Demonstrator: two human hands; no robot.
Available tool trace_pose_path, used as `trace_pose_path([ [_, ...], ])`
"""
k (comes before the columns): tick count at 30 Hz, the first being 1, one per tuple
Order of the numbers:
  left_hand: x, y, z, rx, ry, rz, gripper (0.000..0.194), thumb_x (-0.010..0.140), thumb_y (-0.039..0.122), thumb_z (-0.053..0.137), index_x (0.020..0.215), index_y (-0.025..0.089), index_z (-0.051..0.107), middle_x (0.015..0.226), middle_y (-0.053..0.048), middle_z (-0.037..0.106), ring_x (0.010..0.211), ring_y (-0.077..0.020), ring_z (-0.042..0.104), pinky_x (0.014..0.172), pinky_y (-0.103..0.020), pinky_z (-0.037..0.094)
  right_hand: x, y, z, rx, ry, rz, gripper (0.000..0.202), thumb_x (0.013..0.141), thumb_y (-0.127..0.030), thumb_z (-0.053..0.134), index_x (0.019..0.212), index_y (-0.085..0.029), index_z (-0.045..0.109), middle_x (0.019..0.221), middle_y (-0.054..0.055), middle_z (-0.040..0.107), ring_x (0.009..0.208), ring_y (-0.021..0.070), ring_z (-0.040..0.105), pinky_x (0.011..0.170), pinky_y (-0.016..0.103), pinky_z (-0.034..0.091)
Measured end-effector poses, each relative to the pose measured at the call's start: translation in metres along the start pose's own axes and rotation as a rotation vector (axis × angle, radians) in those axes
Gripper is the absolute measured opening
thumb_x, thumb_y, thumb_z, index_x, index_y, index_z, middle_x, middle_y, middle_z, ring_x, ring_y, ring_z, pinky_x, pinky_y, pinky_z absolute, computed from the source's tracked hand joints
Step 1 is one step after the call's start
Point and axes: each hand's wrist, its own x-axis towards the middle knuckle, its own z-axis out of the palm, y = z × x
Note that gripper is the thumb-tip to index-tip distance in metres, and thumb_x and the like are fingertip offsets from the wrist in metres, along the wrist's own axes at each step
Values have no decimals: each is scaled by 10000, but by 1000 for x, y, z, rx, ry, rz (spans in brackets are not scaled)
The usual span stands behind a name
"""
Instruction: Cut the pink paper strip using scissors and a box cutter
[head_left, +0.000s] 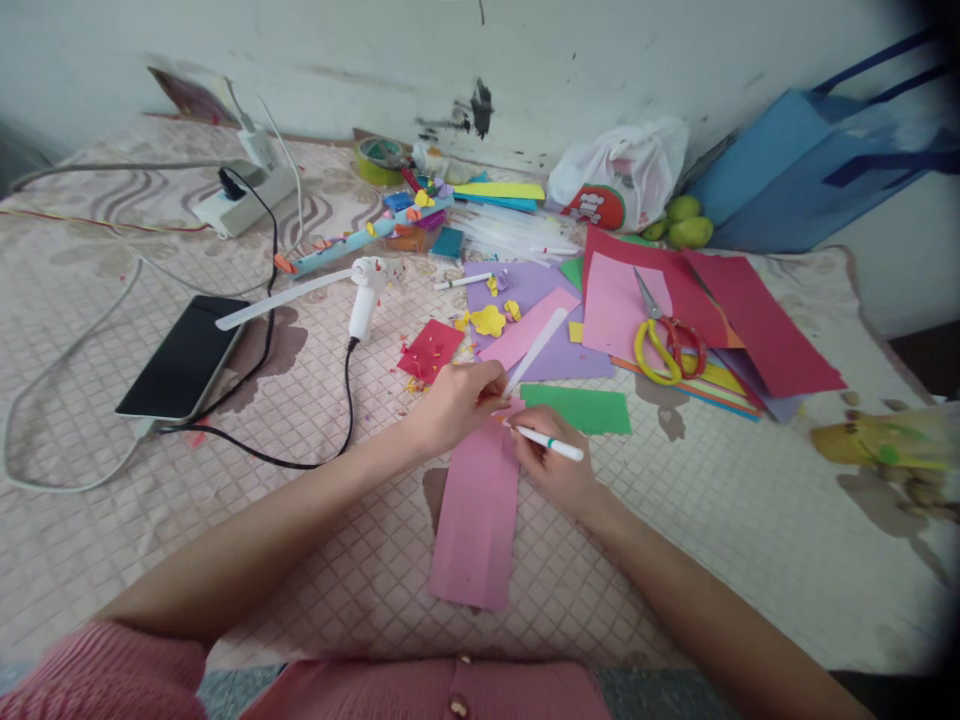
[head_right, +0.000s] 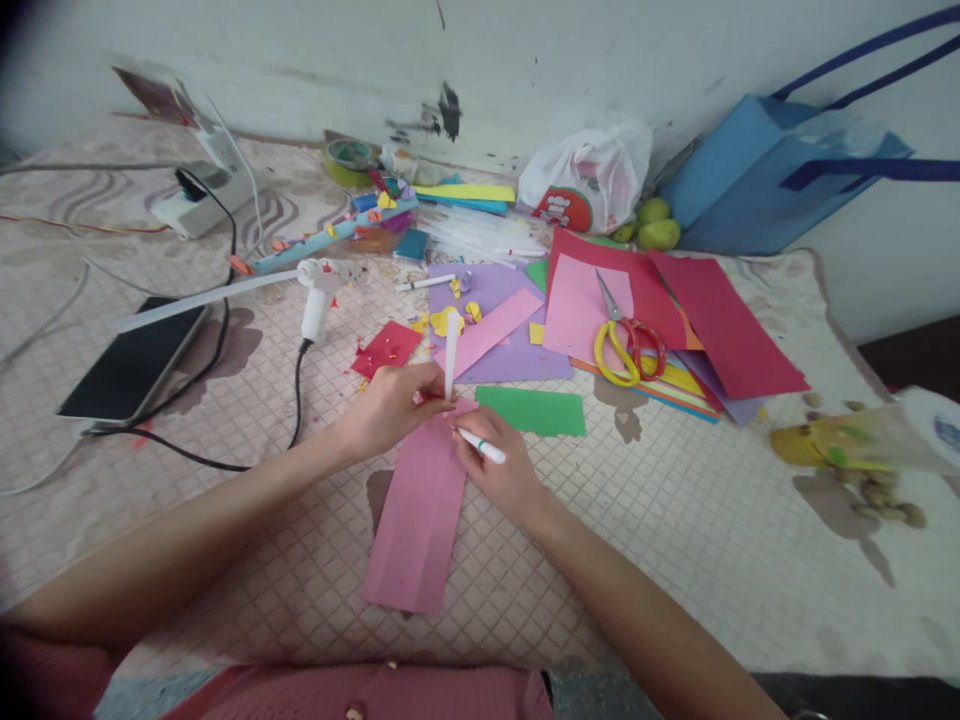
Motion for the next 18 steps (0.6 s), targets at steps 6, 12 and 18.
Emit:
trace_pose_path([
  [6, -1, 1, -1, 5, -9, 0, 125, 764, 72, 624, 705, 153, 548, 653, 30, 588, 593, -83, 535, 555, -183, 380, 14, 5, -16, 212, 208, 397, 111, 882, -313, 544, 877, -206, 572, 623, -18, 549, 505, 114, 490, 461, 236, 389],
  [12, -1, 3, -1, 17, -11, -1, 119, 784, 109, 617, 708, 153, 538, 651, 32, 592, 591, -83, 537, 562, -187, 385, 45, 26, -29, 487, 10, 507, 241, 841, -424, 586, 869, -188, 546, 527, -59, 474, 411, 81, 413, 380, 212, 314],
  [18, 0, 2, -1, 47, -9, 13, 122, 775, 99, 633, 715, 152, 541, 632, 41, 570, 587, -82, 521, 557, -188, 363, 66, 41, -28, 507, -180, 455, 287, 797, -454, 629, 793, -180, 544, 518, -55, 491, 432, 87, 455, 391, 210, 357],
])
